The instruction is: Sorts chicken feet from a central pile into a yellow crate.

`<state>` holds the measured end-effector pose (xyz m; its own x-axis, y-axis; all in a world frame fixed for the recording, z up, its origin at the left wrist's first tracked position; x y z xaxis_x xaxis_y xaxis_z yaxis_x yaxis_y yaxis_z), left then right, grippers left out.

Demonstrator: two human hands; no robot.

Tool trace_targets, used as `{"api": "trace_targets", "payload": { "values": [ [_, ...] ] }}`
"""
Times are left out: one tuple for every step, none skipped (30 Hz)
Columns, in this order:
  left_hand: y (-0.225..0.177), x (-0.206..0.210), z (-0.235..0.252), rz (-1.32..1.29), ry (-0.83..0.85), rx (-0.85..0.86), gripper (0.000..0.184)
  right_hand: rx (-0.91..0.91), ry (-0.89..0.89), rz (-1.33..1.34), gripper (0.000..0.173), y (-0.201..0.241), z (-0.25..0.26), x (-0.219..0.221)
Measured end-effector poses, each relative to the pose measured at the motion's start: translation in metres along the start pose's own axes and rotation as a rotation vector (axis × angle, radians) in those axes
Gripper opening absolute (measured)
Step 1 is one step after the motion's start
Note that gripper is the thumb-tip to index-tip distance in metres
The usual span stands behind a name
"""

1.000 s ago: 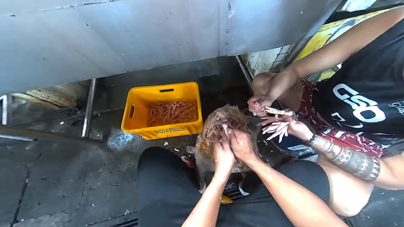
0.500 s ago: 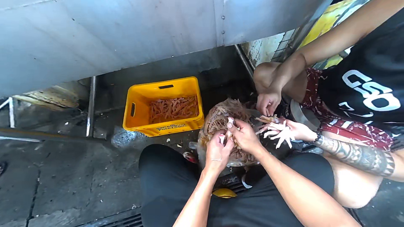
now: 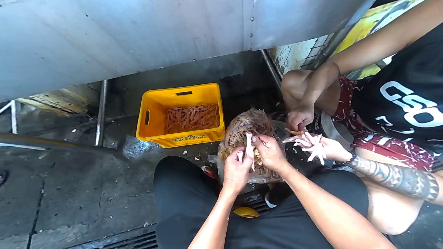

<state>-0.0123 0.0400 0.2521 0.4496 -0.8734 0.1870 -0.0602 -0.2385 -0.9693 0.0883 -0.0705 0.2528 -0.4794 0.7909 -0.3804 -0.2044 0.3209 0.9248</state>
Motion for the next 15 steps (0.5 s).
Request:
{"api": "trace_targets", "payload": {
  "values": [
    [0.006,-0.002,0.002,-0.154,-0.005,-0.043,0.023,0.018,0.017,0.015,0.027,0.000,0.000,0.001],
    [0.012,-0.003,0.003,-0.289,-0.009,-0.083,0.023,0.025,0.029,0.012,0.026,0.000,0.000,0.001],
    [0.016,-0.003,0.003,-0.393,-0.010,-0.118,0.024,0.027,0.041,-0.006,0.025,0.001,-0.001,0.002],
    [0.019,-0.003,0.004,-0.447,-0.013,-0.138,0.023,0.029,0.055,-0.036,0.024,0.001,-0.002,0.003],
    [0.019,-0.004,0.005,-0.449,-0.020,-0.141,0.022,0.035,0.066,-0.068,0.024,0.000,-0.003,0.004],
    [0.019,-0.006,0.006,-0.416,-0.027,-0.133,0.021,0.042,0.078,-0.094,0.023,0.000,-0.003,0.005],
    [0.019,-0.008,0.007,-0.373,-0.023,-0.125,0.021,0.048,0.095,-0.108,0.024,-0.001,-0.003,0.006],
    [0.019,-0.010,0.008,-0.344,-0.013,-0.121,0.022,0.041,0.118,-0.113,0.026,-0.001,-0.003,0.008],
    [0.020,-0.011,0.008,-0.330,0.002,-0.121,0.022,0.023,0.138,-0.116,0.028,0.000,-0.004,0.010],
    [0.019,-0.012,0.009,-0.320,0.022,-0.123,0.023,0.002,0.154,-0.123,0.030,0.001,-0.004,0.011],
    [0.018,-0.013,0.009,-0.308,0.045,-0.120,0.024,-0.027,0.172,-0.136,0.031,0.003,-0.004,0.012],
    [0.015,-0.014,0.009,-0.268,0.073,-0.115,0.025,-0.066,0.184,-0.165,0.032,0.005,-0.005,0.013],
    [0.011,-0.016,0.009,-0.172,0.101,-0.103,0.025,-0.101,0.193,-0.210,0.034,0.006,-0.006,0.013],
    [0.005,-0.019,0.010,0.006,0.126,-0.089,0.026,-0.128,0.195,-0.266,0.035,0.007,-0.006,0.014],
    [-0.002,-0.023,0.011,0.236,0.146,-0.084,0.027,-0.144,0.197,-0.330,0.036,0.007,-0.005,0.014]
  ]
}}
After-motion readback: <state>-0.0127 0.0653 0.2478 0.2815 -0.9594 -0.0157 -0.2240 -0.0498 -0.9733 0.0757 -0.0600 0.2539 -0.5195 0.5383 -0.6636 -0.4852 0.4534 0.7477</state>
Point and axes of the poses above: each hand's wrist, its own z-axis towards the middle knuckle, its own x-axis out of the palm, y = z × x, the point moved 8 cm from there along z, towards the middle knuckle, and after that the axes turned 15 degrees about -z, right-handed, at the moved point
